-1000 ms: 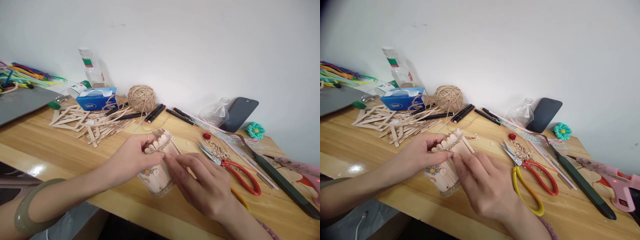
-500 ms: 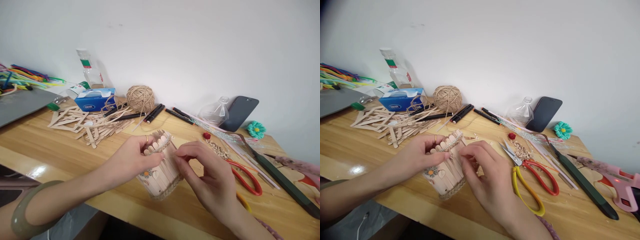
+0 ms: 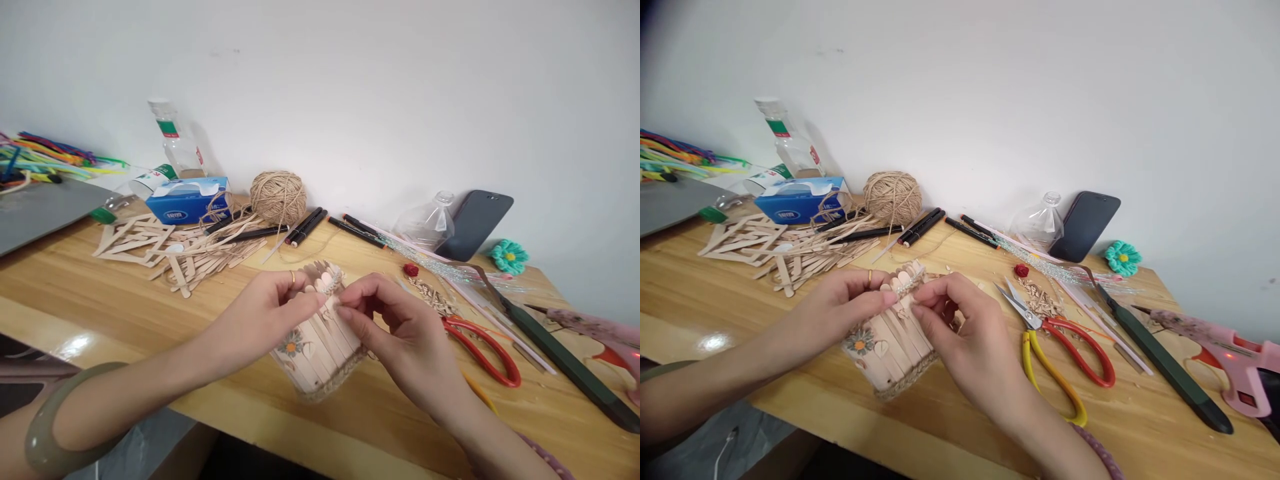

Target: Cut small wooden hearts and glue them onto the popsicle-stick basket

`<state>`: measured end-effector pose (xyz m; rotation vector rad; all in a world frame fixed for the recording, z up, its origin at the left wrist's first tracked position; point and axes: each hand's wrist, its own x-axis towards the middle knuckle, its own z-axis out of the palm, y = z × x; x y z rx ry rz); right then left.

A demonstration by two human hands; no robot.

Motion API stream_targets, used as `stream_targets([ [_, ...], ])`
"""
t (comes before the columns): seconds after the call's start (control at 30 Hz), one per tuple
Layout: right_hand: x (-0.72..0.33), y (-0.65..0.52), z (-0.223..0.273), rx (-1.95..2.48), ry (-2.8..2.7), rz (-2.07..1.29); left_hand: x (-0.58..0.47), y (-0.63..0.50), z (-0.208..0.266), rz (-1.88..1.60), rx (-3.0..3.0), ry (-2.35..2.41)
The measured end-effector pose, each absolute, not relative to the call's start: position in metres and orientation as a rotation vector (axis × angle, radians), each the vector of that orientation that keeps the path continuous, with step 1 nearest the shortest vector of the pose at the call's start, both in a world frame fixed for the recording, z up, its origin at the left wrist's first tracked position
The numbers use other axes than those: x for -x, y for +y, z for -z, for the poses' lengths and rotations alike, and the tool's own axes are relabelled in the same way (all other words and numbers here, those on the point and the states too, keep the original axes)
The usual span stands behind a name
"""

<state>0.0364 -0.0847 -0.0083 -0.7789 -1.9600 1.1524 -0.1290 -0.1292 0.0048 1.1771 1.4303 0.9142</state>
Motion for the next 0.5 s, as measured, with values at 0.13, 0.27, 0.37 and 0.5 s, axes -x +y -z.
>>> stream_targets([
  [0.13,-0.037,-0.086,0.008,0.765,-1.907,-1.234,0.128,-0.13,-0.007,-0.91,-1.199,1.484],
  [0.27,-0.04,-0.081,0.008,0.763,-1.728,-1.386,0.127,-0.13,-0.007,-0.896,-1.187,1.499],
  [0.37,-0.044,-0.074,0.008,0.716,-1.502,-1.444,0.127,-0.13,-0.008,-0.881,-1.18,1.51],
  [0.5,-0.048,-0.069,0.009,0.727,-1.477,-1.349,0.129,-0.13,-0.01,-0.879,-1.193,1.514],
])
